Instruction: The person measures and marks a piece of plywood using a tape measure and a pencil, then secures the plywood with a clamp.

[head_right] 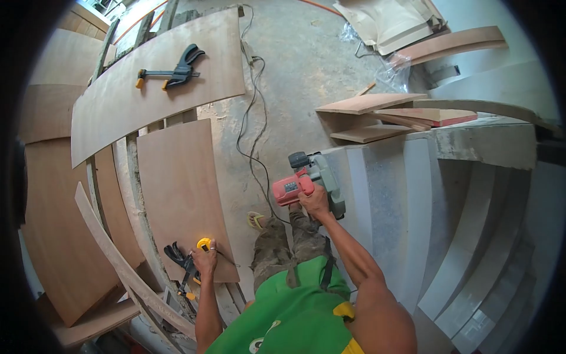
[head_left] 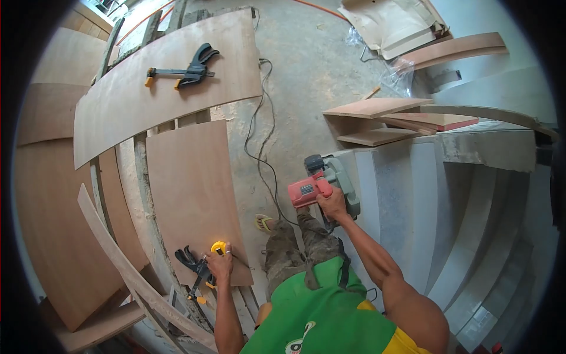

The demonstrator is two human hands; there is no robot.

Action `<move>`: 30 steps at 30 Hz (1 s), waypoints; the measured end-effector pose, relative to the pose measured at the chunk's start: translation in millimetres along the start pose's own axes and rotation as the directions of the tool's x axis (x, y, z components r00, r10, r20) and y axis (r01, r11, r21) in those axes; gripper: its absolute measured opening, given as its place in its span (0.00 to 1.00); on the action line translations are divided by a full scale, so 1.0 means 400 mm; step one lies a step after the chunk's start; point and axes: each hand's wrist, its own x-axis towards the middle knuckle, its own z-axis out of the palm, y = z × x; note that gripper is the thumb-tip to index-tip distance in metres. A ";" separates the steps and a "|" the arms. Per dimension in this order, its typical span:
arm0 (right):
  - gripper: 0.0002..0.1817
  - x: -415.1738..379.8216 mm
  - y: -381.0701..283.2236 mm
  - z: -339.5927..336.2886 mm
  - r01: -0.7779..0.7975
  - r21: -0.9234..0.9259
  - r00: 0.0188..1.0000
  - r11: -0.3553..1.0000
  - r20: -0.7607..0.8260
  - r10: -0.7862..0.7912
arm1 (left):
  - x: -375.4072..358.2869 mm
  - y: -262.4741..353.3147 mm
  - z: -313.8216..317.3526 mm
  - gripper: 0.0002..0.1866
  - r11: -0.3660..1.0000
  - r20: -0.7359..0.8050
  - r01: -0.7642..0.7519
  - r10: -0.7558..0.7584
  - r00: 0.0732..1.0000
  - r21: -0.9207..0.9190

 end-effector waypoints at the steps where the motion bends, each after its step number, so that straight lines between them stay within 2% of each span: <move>1: 0.13 0.012 0.066 0.006 -0.039 -0.033 0.999 0.999 -0.018 0.039 | 0.002 -0.008 0.003 0.54 1.000 0.004 -0.009 0.009 1.000 -0.013; 6: 0.14 0.046 0.285 -0.008 -0.150 -0.135 0.987 0.979 -0.083 0.139 | 0.005 -0.012 0.004 0.51 0.999 0.022 -0.030 0.030 0.999 -0.013; 10: 0.14 0.072 0.426 -0.022 -0.285 -0.110 0.956 0.952 -0.102 0.275 | -0.001 0.000 0.001 0.50 1.000 0.003 -0.010 0.010 1.000 0.023; 12: 0.14 0.075 0.473 -0.023 -0.295 -0.089 0.953 0.951 -0.105 0.285 | 0.006 -0.005 0.005 0.49 0.999 0.008 0.001 -0.001 1.000 0.037; 14: 0.13 0.061 0.505 -0.021 -0.317 -0.117 0.928 0.941 -0.241 0.283 | 0.012 -0.009 0.008 0.48 0.999 -0.004 -0.002 0.002 1.000 0.039; 18: 0.12 0.052 0.531 -0.026 -0.354 -0.126 0.904 0.927 -0.299 0.305 | 0.012 -0.006 0.002 0.47 1.000 0.026 -0.026 0.026 0.999 0.015; 19: 0.12 0.051 0.542 -0.022 -0.345 -0.127 0.904 0.930 -0.310 0.293 | 0.016 -0.009 0.009 0.44 0.999 -0.014 -0.035 0.034 0.999 -0.001; 20: 0.12 0.051 0.550 -0.024 -0.335 -0.123 0.913 0.934 -0.285 0.290 | 0.017 -0.013 0.009 0.44 1.000 -0.027 -0.010 0.010 1.000 0.003; 22: 0.13 0.037 0.573 -0.022 -0.286 -0.153 0.929 0.946 -0.286 0.234 | 0.010 0.003 -0.004 0.41 0.996 -0.008 -0.071 0.071 0.997 -0.057; 23: 0.13 0.030 0.580 -0.019 -0.275 -0.148 0.938 0.950 -0.258 0.232 | 0.009 0.004 0.000 0.38 0.995 -0.052 -0.076 0.073 0.996 -0.064; 25: 0.13 0.020 0.580 -0.014 -0.344 -0.148 0.915 0.927 -0.276 0.296 | 0.004 0.004 -0.003 0.38 0.994 -0.063 -0.070 0.065 0.996 -0.086; 28: 0.13 0.001 0.589 0.007 -0.325 -0.122 0.918 0.938 -0.278 0.282 | 0.003 0.007 -0.002 0.37 0.992 -0.067 -0.063 0.056 0.996 -0.107; 30: 0.13 -0.014 0.603 0.025 -0.363 -0.163 0.916 0.917 -0.240 0.320 | 0.002 0.014 -0.001 0.36 0.995 -0.102 -0.094 0.089 0.991 -0.041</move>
